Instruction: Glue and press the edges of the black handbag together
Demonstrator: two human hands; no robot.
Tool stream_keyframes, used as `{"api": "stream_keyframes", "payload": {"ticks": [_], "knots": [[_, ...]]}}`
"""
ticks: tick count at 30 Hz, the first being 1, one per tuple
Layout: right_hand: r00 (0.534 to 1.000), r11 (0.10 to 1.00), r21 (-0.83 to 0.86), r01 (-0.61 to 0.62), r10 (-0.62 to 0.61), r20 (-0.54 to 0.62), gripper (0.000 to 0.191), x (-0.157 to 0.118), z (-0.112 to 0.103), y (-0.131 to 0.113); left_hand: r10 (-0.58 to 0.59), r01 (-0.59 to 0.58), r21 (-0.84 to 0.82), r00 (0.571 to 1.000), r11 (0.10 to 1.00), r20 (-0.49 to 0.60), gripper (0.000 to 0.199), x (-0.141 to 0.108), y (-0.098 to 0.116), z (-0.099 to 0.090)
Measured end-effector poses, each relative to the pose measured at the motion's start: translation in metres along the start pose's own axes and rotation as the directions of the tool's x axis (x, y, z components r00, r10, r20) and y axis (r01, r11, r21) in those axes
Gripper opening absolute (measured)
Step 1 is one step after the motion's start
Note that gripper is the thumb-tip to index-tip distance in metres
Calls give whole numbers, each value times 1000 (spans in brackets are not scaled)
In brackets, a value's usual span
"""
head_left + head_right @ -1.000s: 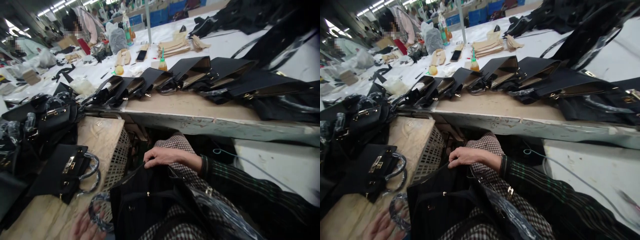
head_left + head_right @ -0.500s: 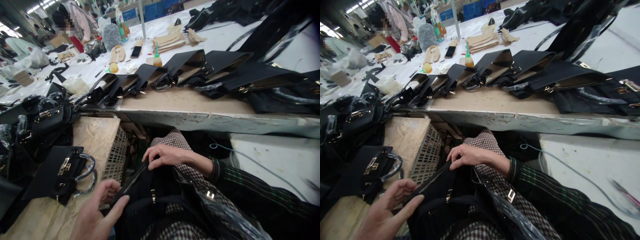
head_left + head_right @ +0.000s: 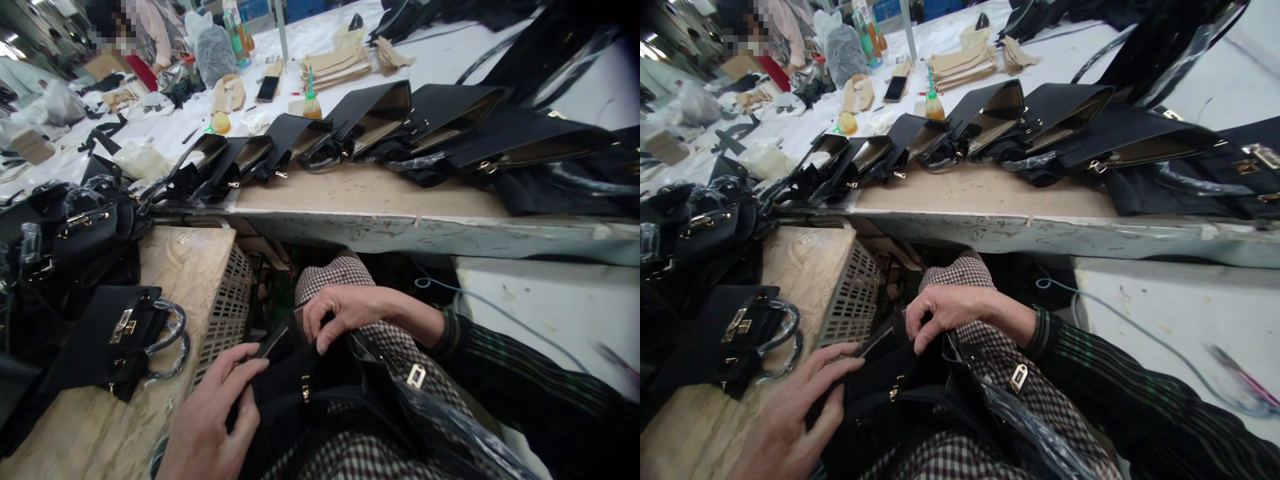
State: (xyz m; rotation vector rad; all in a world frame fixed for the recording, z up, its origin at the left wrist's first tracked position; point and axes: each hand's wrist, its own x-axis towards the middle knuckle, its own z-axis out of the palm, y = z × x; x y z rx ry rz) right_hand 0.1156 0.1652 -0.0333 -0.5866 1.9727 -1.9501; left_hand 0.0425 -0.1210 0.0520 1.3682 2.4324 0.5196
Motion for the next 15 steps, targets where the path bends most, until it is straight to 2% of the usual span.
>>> {"api": "stream_keyframes", "payload": {"ticks": [3,6,9,13,15], "knots": [[1000,999,-33,-5,5,-14,26,1,-1,3,-17,17,2,1000,1000,4,24,3,3,2],[999,999,-41,-7,6,-33,26,4,-1,5,19,-20,19,999,1000,49,19,5,3,1],[996,993,-86,-82,78,-47,26,5,-1,6,15,-18,29,997,999,74,22,6,-1,2],[964,954,-200,-224,186,-191,26,8,1,2,-13,13,-8,1000,1000,4,21,5,-5,6],[936,916,-271,-295,219,-276,24,11,3,-1,-70,67,-65,996,996,-54,23,5,-6,9]]}}
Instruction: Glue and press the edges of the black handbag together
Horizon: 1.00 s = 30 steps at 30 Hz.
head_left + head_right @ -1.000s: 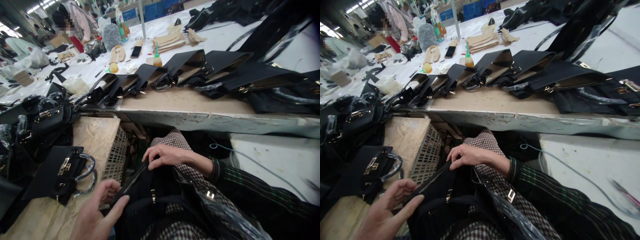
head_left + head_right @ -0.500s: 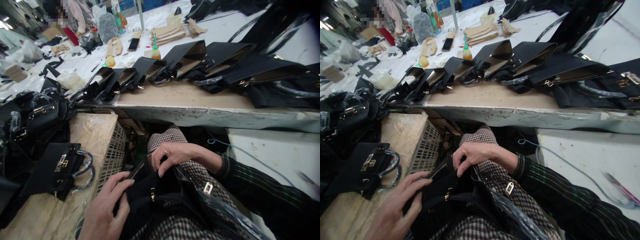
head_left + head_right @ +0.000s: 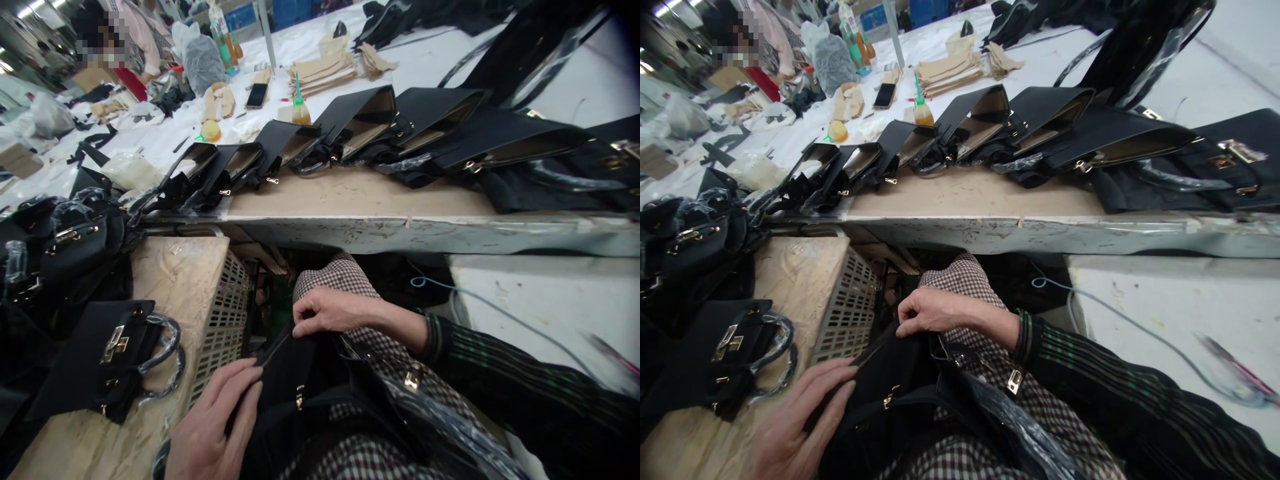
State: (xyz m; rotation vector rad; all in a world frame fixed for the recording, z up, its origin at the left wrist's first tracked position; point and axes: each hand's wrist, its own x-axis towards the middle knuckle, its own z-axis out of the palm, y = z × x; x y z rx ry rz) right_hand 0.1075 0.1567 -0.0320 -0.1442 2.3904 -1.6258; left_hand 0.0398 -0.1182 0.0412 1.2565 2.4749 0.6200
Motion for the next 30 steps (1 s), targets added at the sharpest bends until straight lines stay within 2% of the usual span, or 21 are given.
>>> {"api": "stream_keyframes", "payload": {"ticks": [2,4,7,10,14,21,23,27,30], "knots": [[998,997,-72,-32,28,-53,21,2,2,-3,-161,158,-69,986,985,-38,29,0,-1,2],[996,994,-102,-39,30,-81,19,4,3,-5,-338,330,-149,941,932,-32,39,-1,0,2],[995,993,-108,-41,30,-97,19,5,5,-5,-458,457,-268,887,848,64,42,-1,2,-3],[993,992,-113,-48,35,-111,19,6,6,-3,-466,484,-328,874,811,138,37,1,5,-11],[990,991,-116,-61,45,-137,17,9,10,2,-451,483,-255,875,838,173,36,4,6,-15],[960,993,-85,81,-101,-262,18,10,18,14,-448,481,-253,876,840,177,36,0,6,-12],[969,997,12,81,-76,-235,18,11,20,17,-444,475,-257,879,841,174,36,0,6,-11],[987,967,252,-37,74,-140,15,11,24,23,-432,451,-230,893,862,128,35,0,3,-7],[983,949,306,-69,117,-143,18,8,27,23,-442,452,-220,892,865,93,36,-2,-3,-6]]}}
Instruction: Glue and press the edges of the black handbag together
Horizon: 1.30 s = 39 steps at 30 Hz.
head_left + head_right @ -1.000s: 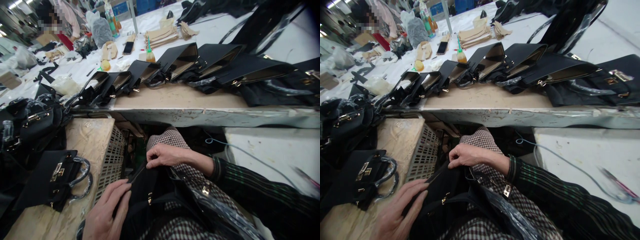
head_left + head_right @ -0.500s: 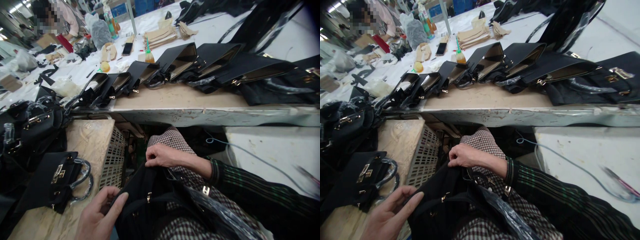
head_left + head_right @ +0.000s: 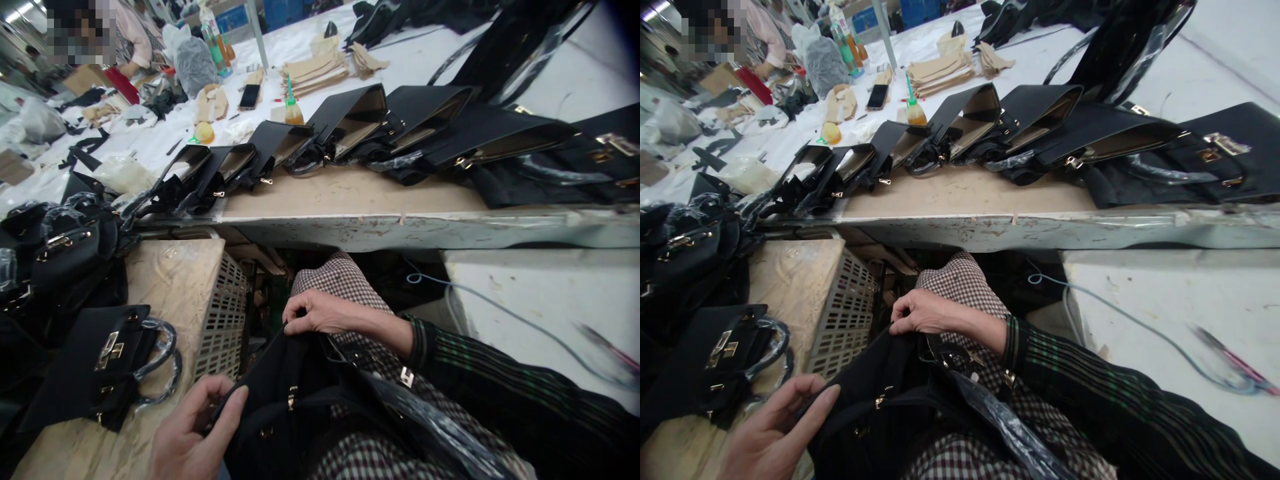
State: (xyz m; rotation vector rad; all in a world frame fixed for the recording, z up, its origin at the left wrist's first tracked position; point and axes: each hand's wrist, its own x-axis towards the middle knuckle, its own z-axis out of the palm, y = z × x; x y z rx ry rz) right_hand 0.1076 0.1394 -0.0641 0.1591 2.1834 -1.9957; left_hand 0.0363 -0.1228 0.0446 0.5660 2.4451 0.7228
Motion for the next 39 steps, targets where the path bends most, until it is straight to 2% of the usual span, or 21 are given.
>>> {"api": "stream_keyframes", "payload": {"ticks": [5,10,13,15,17,21,23,27,30,34,39], "knots": [[998,999,-43,18,-20,-56,18,-10,5,-10,-67,67,-47,998,997,-1,39,0,-8,-4],[989,987,-158,31,-53,-139,15,-23,9,-23,-129,124,-144,991,982,-28,41,-4,0,-4],[982,977,-200,75,-108,-157,12,-35,4,-27,-102,108,-226,994,968,36,39,-6,1,-1],[983,973,-206,107,-134,-123,11,-41,-3,-29,-58,76,-273,996,959,72,38,-6,-2,2],[981,959,-228,169,-186,-55,12,-46,-11,-31,-9,26,-296,998,955,58,35,-5,-8,6],[920,843,-373,388,-380,97,17,-52,-26,-36,81,-70,-267,996,961,31,27,-3,-12,10],[900,825,-361,435,-408,153,17,-53,-31,-37,107,-95,-238,994,967,36,26,-3,-10,10],[896,894,-179,412,-362,257,15,-49,-34,-37,107,-94,-248,993,964,43,25,-4,-8,11],[915,915,-205,348,-284,287,8,-42,-32,-37,57,-42,-266,997,963,50,27,-5,-10,11],[951,932,-269,242,-173,256,14,-36,-27,-35,-26,40,-271,998,962,55,34,-4,-14,11],[977,949,-266,172,-130,167,18,-34,-21,-33,-53,65,-308,997,949,46,35,0,-13,12]]}}
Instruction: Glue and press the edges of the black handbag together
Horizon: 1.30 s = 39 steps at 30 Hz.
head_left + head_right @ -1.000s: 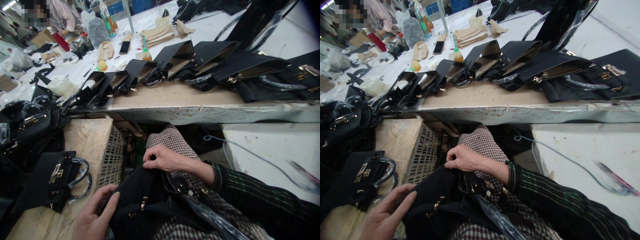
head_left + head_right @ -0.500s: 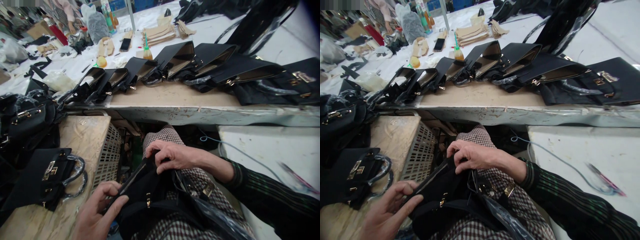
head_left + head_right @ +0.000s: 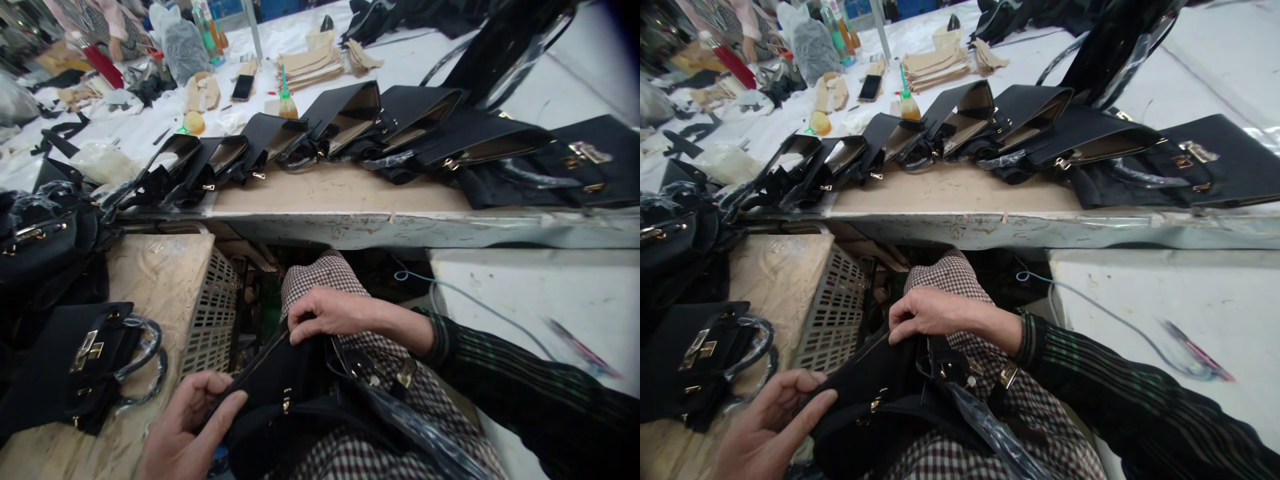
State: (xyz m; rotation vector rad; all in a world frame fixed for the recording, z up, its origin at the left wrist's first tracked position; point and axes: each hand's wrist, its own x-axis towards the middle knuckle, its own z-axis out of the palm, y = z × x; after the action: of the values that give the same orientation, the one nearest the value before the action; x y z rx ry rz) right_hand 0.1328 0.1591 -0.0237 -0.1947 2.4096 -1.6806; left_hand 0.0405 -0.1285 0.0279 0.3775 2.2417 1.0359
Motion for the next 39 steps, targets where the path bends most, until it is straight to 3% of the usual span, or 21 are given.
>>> {"api": "stream_keyframes", "payload": {"ticks": [11,17,20,23,27,32,36,39], "knots": [[983,973,-211,-92,55,-175,17,8,11,-5,-103,102,18,992,995,68,41,2,12,0],[956,962,-272,1,-81,-282,14,12,18,2,-87,85,35,995,996,45,41,4,10,4],[955,984,-171,48,-96,-280,14,16,18,6,-59,58,56,998,997,18,38,5,10,7],[974,998,-47,-52,40,-221,12,20,21,8,-57,56,48,998,997,30,36,8,11,8],[947,989,-42,-143,125,-296,12,21,28,5,-70,51,164,992,985,110,36,17,17,8],[911,986,-32,-163,138,-390,6,16,38,0,-26,-69,383,971,921,239,29,31,32,3],[894,984,-91,-152,97,-437,7,12,44,-1,-52,-103,441,944,892,325,23,37,50,1],[890,980,-110,-164,98,-446,7,10,45,-4,5,-187,447,926,875,377,23,40,60,6]]}}
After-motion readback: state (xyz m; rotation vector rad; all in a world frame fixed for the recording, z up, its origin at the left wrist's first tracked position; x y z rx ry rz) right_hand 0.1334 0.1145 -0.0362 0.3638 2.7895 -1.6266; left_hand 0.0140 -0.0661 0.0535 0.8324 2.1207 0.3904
